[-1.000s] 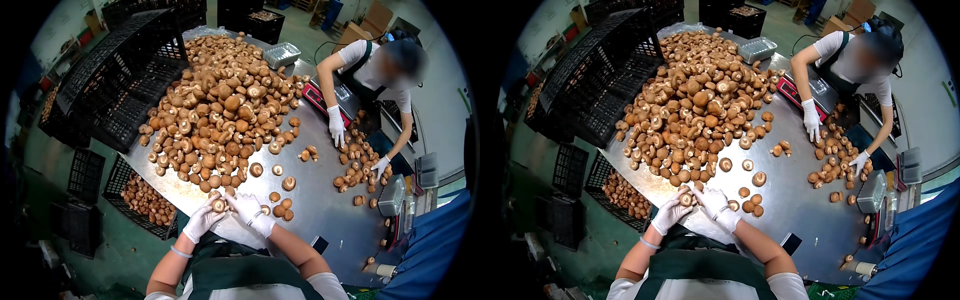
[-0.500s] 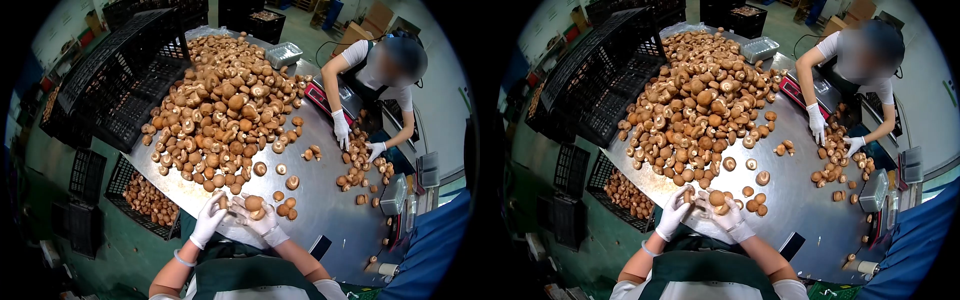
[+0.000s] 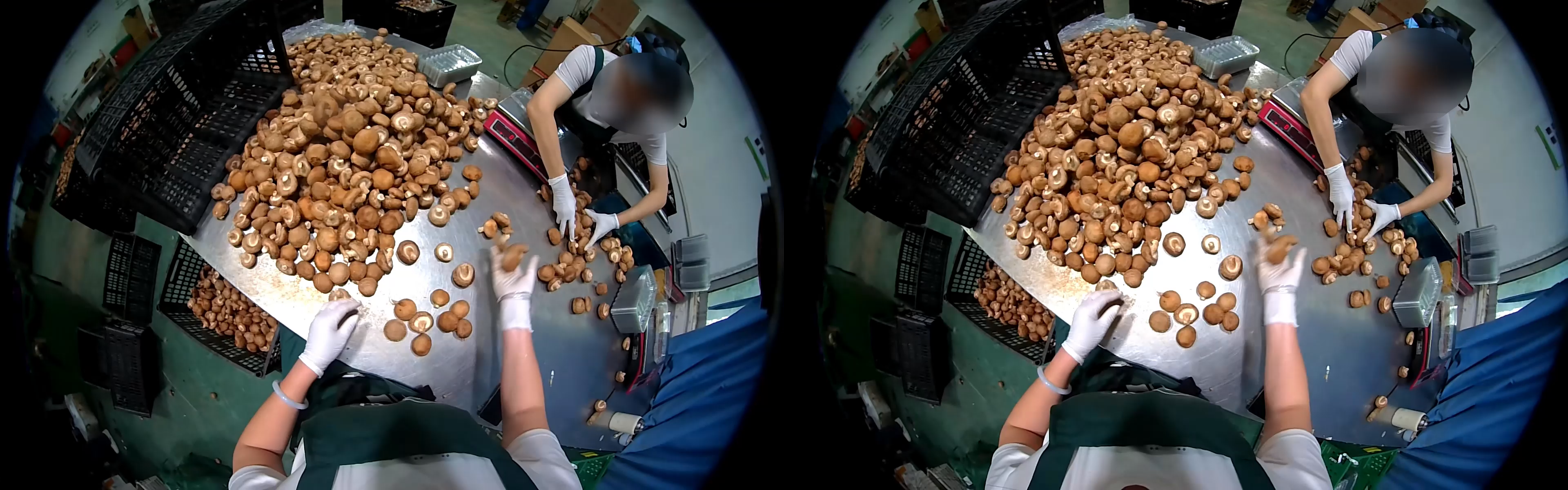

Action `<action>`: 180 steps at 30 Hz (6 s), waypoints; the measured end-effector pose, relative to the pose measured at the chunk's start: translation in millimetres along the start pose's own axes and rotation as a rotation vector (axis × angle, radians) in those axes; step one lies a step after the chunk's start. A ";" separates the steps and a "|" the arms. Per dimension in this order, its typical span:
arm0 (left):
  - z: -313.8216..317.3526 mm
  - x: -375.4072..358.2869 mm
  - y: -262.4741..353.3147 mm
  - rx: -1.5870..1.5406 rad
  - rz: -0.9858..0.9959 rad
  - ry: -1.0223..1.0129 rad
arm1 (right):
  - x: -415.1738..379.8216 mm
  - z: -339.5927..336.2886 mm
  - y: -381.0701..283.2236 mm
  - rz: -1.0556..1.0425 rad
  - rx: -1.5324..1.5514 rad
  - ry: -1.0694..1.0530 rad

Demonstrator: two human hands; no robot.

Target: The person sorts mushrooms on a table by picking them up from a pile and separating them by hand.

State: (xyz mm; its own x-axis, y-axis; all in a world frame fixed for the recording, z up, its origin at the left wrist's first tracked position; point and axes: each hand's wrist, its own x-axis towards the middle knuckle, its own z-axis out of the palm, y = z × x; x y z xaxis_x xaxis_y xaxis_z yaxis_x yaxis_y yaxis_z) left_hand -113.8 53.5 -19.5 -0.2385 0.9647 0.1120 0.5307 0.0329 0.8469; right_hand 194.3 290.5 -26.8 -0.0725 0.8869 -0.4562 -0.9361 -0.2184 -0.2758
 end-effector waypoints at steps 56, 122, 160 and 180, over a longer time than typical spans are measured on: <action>26.6 -19.2 -29.3 -0.522 -0.407 -0.247 | -121.3 -29.7 58.1 -0.669 -2.269 -0.755; -11.3 45.4 -36.2 0.408 -0.113 0.319 | -15.4 73.8 175.7 -0.034 -1.423 -0.709; 2.9 -46.5 -65.4 0.260 -0.049 0.194 | -114.4 -22.5 113.0 -0.755 -2.229 -0.746; -13.6 -24.7 -75.9 -0.147 -0.206 0.484 | -91.3 0.3 201.0 -0.596 -2.303 -1.013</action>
State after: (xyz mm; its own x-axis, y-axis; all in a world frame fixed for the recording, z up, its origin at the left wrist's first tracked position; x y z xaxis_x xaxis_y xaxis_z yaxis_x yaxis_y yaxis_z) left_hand -159.2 23.6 -79.4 -0.6909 0.7107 0.1326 0.3219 0.1383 0.9366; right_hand 12.6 165.8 -40.3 -0.7371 0.6722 0.0697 0.5780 0.6805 -0.4503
